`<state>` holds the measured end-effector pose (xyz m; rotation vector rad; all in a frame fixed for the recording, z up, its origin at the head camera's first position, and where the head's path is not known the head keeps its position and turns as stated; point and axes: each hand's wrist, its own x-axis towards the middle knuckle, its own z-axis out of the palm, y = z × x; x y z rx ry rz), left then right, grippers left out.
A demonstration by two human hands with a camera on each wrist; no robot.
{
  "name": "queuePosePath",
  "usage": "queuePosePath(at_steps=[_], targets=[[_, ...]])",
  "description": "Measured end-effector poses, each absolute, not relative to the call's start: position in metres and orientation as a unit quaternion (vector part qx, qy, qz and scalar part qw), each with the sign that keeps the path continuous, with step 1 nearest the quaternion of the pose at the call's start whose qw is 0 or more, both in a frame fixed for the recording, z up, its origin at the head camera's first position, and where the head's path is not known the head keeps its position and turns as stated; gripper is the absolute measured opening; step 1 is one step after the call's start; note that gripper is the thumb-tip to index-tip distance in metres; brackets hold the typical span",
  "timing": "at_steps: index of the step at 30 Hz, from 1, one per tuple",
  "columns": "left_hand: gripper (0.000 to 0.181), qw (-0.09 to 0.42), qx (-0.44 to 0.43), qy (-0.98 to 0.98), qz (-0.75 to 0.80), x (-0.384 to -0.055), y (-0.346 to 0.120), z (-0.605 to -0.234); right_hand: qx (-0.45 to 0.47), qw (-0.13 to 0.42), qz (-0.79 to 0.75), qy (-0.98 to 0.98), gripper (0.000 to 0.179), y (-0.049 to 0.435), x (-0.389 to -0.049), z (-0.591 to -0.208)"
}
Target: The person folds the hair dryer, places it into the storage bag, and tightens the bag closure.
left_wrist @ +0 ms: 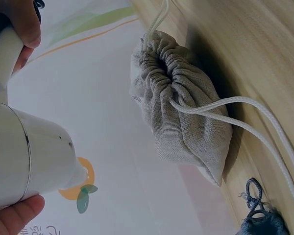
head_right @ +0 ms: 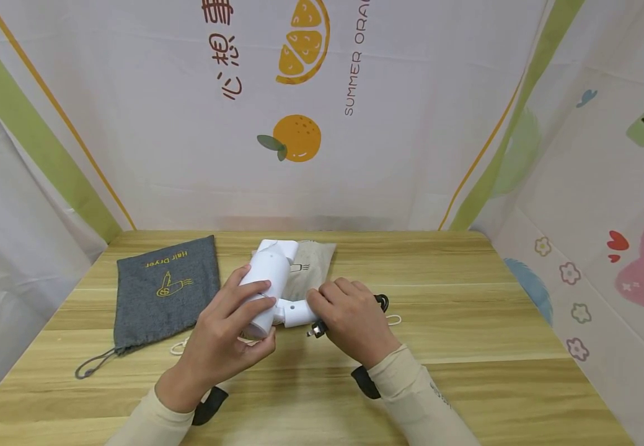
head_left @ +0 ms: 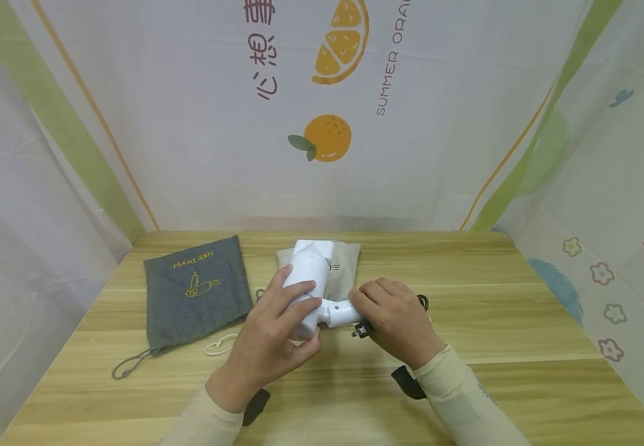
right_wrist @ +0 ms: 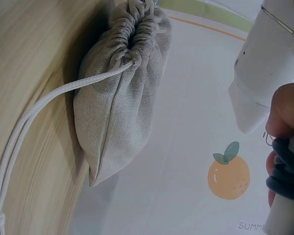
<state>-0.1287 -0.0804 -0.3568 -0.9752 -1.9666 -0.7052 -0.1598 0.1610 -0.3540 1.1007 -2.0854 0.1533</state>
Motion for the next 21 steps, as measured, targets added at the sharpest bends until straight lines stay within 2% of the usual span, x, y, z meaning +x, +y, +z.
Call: queuePosePath(at_steps=[21], targets=[[0.043, 0.408, -0.392, -0.777, -0.276, -0.1278, -0.0815, -0.3552, 0.437, 0.381, 0.061, -0.812, 0.032, 0.1624, -0.1581, -0.3519]])
